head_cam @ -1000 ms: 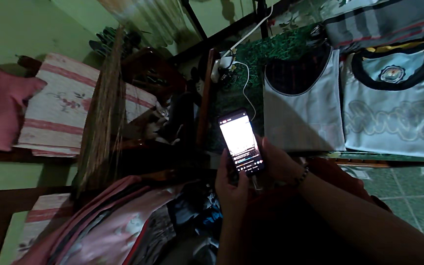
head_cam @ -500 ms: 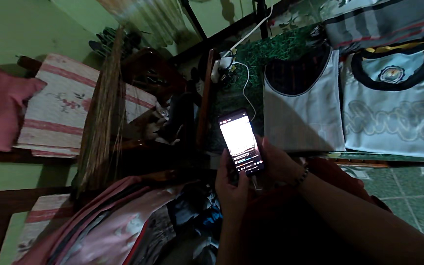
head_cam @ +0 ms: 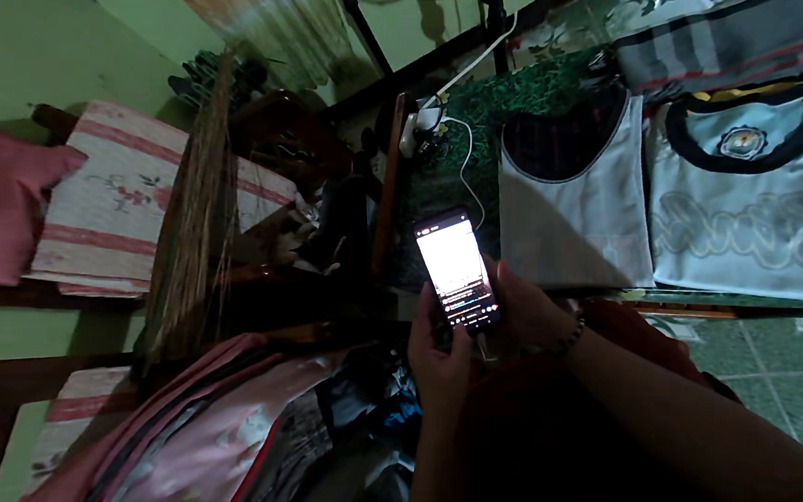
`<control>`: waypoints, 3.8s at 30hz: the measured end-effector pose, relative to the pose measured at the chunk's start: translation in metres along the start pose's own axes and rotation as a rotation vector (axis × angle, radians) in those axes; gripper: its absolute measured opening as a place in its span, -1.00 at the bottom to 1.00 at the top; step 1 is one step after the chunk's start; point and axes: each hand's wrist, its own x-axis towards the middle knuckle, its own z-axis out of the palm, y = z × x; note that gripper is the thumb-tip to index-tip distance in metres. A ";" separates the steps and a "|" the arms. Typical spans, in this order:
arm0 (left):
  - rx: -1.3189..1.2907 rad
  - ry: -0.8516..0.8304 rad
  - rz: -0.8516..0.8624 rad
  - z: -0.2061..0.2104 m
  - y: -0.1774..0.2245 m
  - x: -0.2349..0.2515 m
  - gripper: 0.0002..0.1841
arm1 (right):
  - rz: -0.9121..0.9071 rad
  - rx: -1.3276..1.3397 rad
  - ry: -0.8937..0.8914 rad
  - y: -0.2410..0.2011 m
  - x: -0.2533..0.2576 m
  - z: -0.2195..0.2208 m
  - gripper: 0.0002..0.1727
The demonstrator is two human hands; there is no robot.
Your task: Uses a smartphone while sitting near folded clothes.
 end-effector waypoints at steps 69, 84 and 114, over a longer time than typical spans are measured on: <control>0.030 -0.006 0.021 0.001 -0.001 0.002 -0.33 | -0.015 0.163 -0.022 0.002 0.003 0.000 -0.16; 0.005 0.008 0.016 0.004 0.000 0.002 -0.33 | 0.032 0.183 -0.006 0.000 0.002 0.001 -0.19; 0.008 0.021 0.004 0.006 -0.001 0.002 -0.31 | 0.020 0.129 0.015 0.003 0.001 0.000 -0.14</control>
